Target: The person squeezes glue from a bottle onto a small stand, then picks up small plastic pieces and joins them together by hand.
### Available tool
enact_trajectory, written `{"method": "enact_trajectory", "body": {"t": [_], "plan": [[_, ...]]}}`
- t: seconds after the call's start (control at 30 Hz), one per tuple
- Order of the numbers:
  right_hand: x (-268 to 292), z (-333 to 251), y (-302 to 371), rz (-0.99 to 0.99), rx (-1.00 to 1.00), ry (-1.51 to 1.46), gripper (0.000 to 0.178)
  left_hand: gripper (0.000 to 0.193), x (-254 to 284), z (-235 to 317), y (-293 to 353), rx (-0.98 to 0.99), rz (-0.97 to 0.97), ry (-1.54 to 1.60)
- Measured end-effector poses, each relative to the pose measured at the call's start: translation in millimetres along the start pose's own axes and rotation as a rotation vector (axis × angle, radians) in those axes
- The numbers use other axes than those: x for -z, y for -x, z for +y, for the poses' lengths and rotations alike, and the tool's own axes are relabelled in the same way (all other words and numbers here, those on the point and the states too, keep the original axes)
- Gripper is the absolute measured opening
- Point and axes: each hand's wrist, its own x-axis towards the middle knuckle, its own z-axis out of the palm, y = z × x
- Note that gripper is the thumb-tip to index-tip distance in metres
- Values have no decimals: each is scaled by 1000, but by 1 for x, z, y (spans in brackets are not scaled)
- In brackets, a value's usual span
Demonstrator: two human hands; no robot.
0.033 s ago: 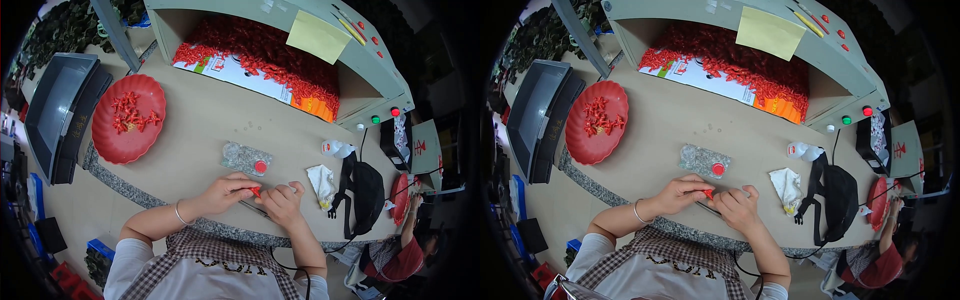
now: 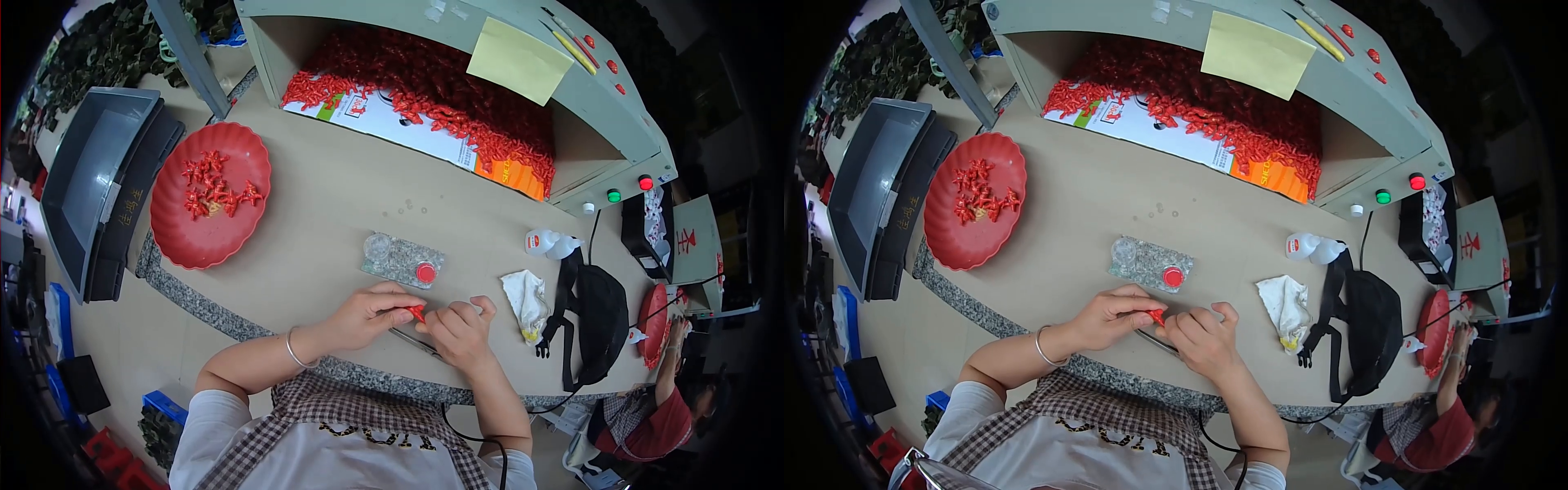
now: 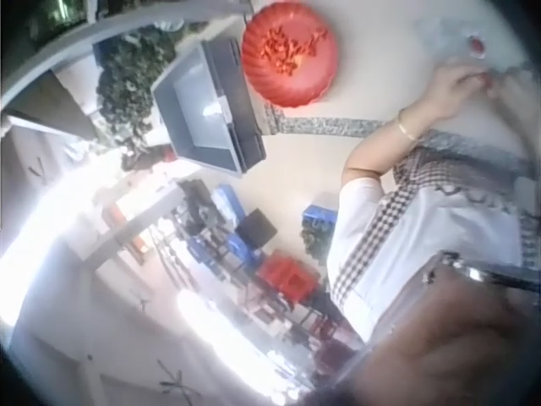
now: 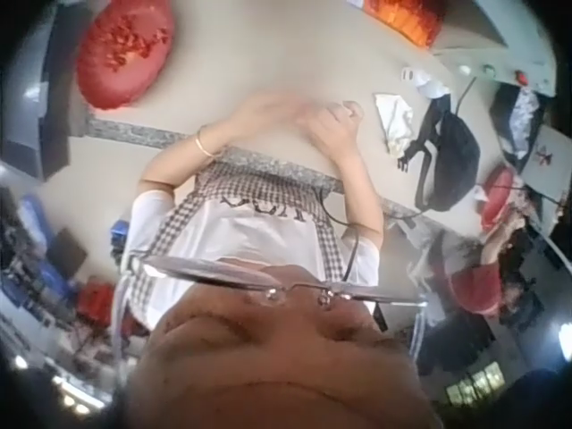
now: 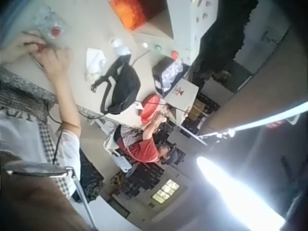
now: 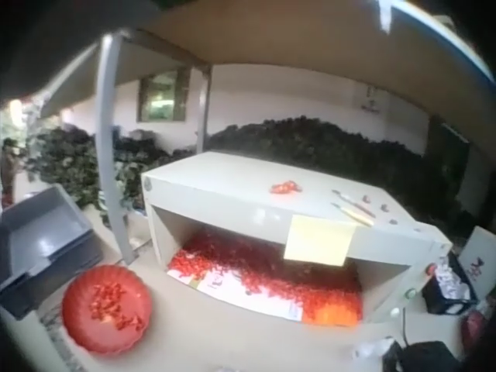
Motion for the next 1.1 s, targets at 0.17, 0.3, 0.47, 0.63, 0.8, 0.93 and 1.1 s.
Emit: {"method": "enact_trajectory", "body": {"t": [0.17, 0.3, 0.47, 0.63, 0.8, 0.93, 1.1], "plan": [[-6, 1, 1, 38, -45, -5, 15, 26, 1, -4, -1, 64, -19, 16], [-8, 2, 3, 39, -53, -39, 16, 24, 0, -5, -1, 45, 10, 3], [-11, 2, 2, 50, -62, -65, 20, 23, 0, -4, -1, 31, 37, -19], [-9, 1, 3, 39, -81, -57, 20, 23, -1, -6, -2, 32, 46, -22], [-12, 1, 1, 60, -90, -93, 19, 23, -1, -2, -2, 6, 55, -67], [-15, 1, 2, 65, -101, -138, 19, 23, 2, 3, -2, 90, 55, -126], [-15, 2, 5, 76, -108, -135, 19, 24, 1, 0, -2, 98, 41, -52]]}}
